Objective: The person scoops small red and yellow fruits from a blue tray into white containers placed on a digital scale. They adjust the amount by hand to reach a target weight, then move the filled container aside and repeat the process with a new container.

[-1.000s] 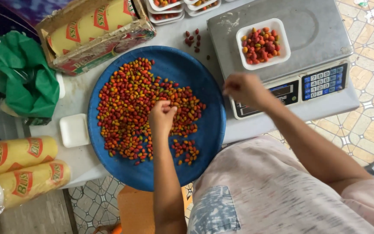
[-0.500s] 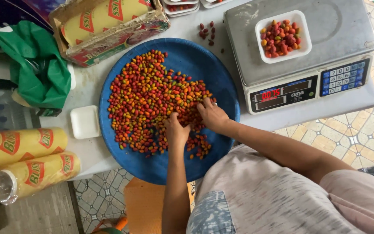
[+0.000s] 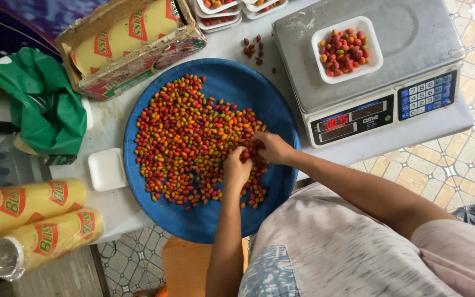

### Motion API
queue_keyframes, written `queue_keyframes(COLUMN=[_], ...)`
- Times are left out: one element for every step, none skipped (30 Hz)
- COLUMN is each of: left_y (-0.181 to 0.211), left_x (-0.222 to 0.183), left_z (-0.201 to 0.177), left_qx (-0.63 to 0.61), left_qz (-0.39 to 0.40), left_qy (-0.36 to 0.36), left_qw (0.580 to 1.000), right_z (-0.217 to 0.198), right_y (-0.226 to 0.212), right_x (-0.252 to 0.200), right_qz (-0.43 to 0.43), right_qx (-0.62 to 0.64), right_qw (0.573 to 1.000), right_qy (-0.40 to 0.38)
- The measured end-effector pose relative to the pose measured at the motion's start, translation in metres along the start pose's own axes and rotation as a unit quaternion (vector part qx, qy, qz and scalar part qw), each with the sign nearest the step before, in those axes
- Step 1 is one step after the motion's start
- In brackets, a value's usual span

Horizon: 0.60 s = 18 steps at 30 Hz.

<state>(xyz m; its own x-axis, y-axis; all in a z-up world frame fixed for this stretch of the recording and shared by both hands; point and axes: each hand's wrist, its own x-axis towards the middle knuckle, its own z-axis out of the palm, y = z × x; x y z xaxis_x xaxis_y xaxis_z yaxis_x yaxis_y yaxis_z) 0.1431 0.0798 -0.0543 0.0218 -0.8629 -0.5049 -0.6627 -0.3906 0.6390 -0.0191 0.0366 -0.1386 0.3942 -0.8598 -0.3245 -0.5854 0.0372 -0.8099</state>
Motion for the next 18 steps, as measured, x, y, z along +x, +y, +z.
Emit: queue_keyframes(left_y=[0.001, 0.000, -0.002, -0.003, -0.003, -0.001, 0.000, -0.001, -0.003, -0.004, -0.007, -0.010, -0.012, -0.009, -0.005, -0.002, -0.001, 0.000], left_x=[-0.001, 0.001, 0.003, 0.004, 0.005, 0.006, 0.007, 0.009, 0.011, 0.013, 0.015, 0.017, 0.019, 0.017, 0.015, 0.013, 0.012, 0.012], left_z=[-0.001, 0.000, 0.000, 0.001, 0.000, -0.002, -0.003, -0.002, -0.001, -0.001, 0.001, 0.002, 0.003, 0.002, 0.000, -0.001, -0.001, -0.001], left_qx=[-0.007, -0.008, -0.017, -0.027, -0.027, -0.049, -0.070, -0.071, -0.081, -0.090, -0.090, -0.097, -0.105, -0.105, -0.150, -0.194, -0.195, -0.224], left_qz=[0.009, 0.009, 0.012, 0.015, 0.015, 0.008, 0.002, 0.002, 0.003, 0.004, 0.004, 0.003, 0.001, 0.001, 0.000, -0.003, -0.003, -0.005], left_qy=[0.003, 0.003, 0.007, 0.010, 0.010, 0.004, -0.002, -0.001, -0.002, -0.004, -0.003, -0.003, -0.003, -0.002, -0.002, -0.002, -0.001, -0.005], left_qw=[1.000, 1.000, 1.000, 0.999, 0.999, 0.999, 0.998, 0.997, 0.997, 0.996, 0.996, 0.995, 0.995, 0.994, 0.989, 0.981, 0.981, 0.975], right_z=[-0.005, -0.013, -0.020, -0.026, -0.027, -0.029, -0.030, -0.030, -0.029, -0.028, -0.029, -0.031, -0.032, -0.038, -0.043, -0.048, -0.066, -0.084], right_y=[-0.003, -0.010, -0.017, -0.024, -0.024, -0.024, -0.023, -0.022, -0.020, -0.019, -0.020, -0.020, -0.020, -0.022, -0.024, -0.026, -0.035, -0.043], right_x=[-0.002, -0.006, -0.010, -0.014, -0.016, -0.017, -0.018, -0.018, -0.017, -0.017, -0.018, -0.020, -0.022, -0.022, -0.021, -0.022, -0.026, -0.030], right_qz=[0.021, 0.021, 0.076, 0.129, 0.129, 0.122, 0.115, 0.115, 0.116, 0.117, 0.117, 0.116, 0.115, 0.115, 0.106, 0.098, 0.098, 0.058], right_qx=[0.043, 0.043, 0.178, 0.308, 0.308, 0.330, 0.352, 0.351, 0.321, 0.292, 0.291, 0.304, 0.316, 0.316, 0.341, 0.367, 0.366, 0.338], right_qw=[0.999, 0.999, 0.981, 0.940, 0.941, 0.935, 0.928, 0.928, 0.939, 0.949, 0.949, 0.945, 0.941, 0.941, 0.933, 0.925, 0.925, 0.939], right_qy=[0.006, 0.006, -0.028, -0.061, -0.062, -0.051, -0.041, -0.042, -0.028, -0.014, -0.014, -0.022, -0.030, -0.030, -0.029, -0.027, -0.028, -0.010])
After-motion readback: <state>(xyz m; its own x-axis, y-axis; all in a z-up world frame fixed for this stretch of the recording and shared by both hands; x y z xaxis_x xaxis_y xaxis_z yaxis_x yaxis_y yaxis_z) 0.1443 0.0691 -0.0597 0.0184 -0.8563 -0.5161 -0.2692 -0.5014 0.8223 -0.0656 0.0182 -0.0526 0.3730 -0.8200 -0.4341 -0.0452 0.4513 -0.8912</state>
